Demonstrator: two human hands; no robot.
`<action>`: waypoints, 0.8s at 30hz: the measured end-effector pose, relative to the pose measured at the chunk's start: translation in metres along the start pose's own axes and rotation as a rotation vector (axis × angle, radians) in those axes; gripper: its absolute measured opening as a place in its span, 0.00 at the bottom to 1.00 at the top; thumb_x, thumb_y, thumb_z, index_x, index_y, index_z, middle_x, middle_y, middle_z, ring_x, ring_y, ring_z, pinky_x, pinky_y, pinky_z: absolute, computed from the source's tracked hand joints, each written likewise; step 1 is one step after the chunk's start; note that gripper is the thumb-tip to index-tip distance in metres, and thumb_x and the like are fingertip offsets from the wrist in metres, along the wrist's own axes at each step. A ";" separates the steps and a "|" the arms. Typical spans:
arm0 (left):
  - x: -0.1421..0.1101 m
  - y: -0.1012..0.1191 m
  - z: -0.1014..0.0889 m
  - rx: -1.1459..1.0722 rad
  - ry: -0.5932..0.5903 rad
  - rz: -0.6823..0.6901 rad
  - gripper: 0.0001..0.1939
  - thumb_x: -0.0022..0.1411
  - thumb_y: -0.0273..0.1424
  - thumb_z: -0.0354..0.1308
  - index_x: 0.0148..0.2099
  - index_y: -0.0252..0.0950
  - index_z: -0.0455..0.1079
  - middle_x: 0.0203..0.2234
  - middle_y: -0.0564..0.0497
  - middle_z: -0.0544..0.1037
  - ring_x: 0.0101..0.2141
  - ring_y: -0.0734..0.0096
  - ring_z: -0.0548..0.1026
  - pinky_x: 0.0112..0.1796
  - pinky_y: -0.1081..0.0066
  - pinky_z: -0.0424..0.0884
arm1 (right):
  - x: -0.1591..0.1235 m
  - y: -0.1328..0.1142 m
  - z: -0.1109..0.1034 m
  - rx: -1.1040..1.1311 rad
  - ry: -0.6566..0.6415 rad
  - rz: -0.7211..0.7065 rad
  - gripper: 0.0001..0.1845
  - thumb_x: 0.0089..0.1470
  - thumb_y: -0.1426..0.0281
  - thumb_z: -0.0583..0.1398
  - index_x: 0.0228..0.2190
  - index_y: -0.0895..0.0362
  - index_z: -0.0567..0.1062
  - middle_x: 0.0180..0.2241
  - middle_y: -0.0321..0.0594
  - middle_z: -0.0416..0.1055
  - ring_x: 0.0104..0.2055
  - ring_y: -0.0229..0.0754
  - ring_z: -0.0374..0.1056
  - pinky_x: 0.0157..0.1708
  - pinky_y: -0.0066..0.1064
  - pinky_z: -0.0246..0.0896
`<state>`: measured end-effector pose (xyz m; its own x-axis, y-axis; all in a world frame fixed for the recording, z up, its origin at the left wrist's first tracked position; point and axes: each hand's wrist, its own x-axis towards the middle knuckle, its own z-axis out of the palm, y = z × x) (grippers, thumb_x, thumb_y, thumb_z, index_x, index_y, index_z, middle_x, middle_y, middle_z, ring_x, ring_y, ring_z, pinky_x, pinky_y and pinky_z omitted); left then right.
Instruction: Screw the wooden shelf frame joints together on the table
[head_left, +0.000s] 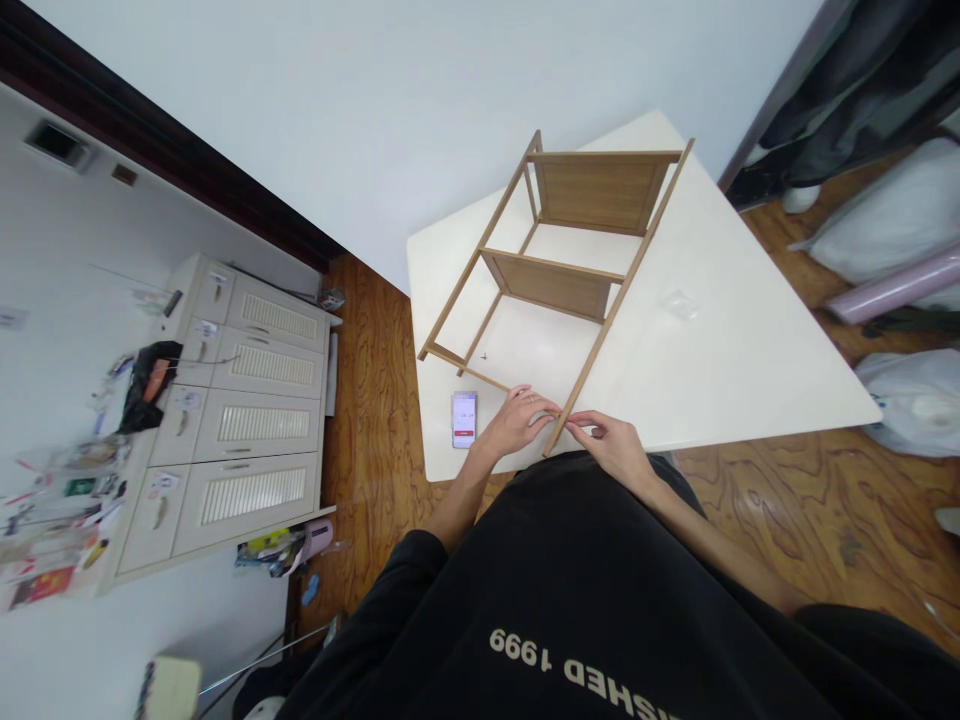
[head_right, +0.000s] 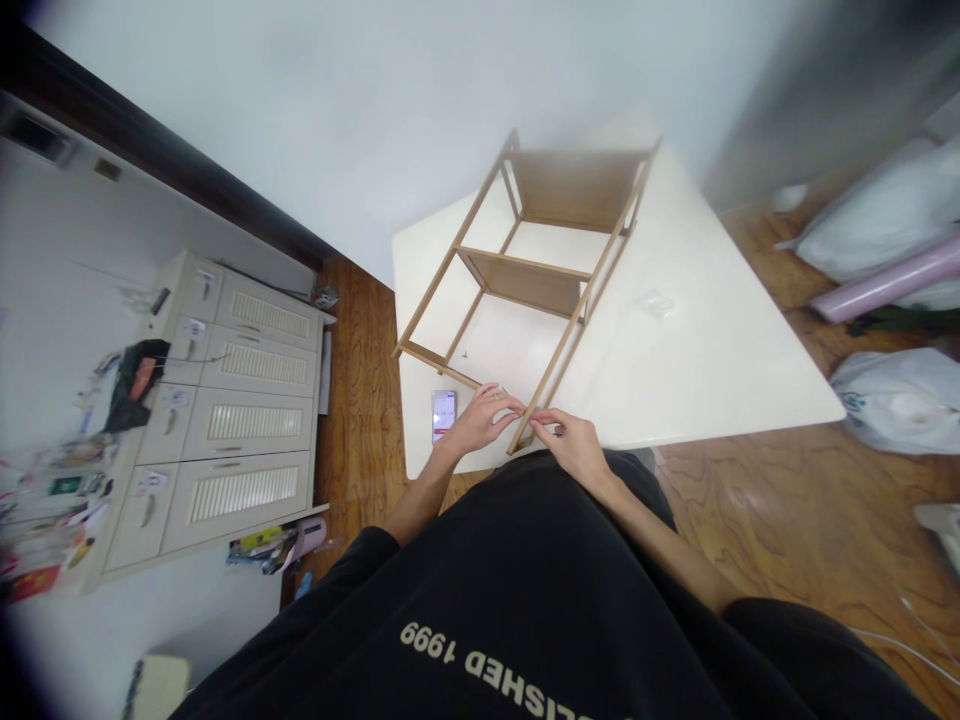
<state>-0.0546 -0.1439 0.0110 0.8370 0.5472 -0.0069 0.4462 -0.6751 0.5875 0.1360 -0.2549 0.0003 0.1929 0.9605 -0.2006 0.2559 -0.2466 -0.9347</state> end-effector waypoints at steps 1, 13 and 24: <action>0.000 -0.001 0.001 -0.002 -0.003 -0.002 0.09 0.72 0.33 0.54 0.50 0.40 0.74 0.45 0.52 0.82 0.48 0.70 0.77 0.65 0.57 0.56 | 0.000 0.001 0.000 0.015 -0.002 0.005 0.17 0.57 0.55 0.62 0.37 0.53 0.83 0.37 0.42 0.82 0.35 0.46 0.77 0.38 0.36 0.72; 0.000 -0.002 0.002 -0.033 0.011 -0.032 0.08 0.72 0.34 0.54 0.48 0.40 0.73 0.44 0.51 0.82 0.48 0.69 0.77 0.65 0.55 0.57 | 0.004 0.008 0.001 0.154 0.003 0.121 0.26 0.51 0.45 0.64 0.33 0.56 0.83 0.35 0.45 0.82 0.36 0.48 0.77 0.41 0.39 0.71; 0.002 0.002 0.000 0.003 -0.001 -0.021 0.09 0.73 0.33 0.52 0.48 0.40 0.72 0.44 0.51 0.82 0.48 0.70 0.77 0.64 0.57 0.57 | 0.005 0.006 0.004 0.334 -0.028 0.227 0.28 0.44 0.45 0.68 0.32 0.57 0.83 0.36 0.46 0.82 0.39 0.50 0.78 0.43 0.39 0.71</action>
<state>-0.0520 -0.1446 0.0124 0.8275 0.5612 -0.0198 0.4649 -0.6648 0.5847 0.1351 -0.2511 -0.0073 0.1824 0.8906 -0.4167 -0.1132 -0.4019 -0.9086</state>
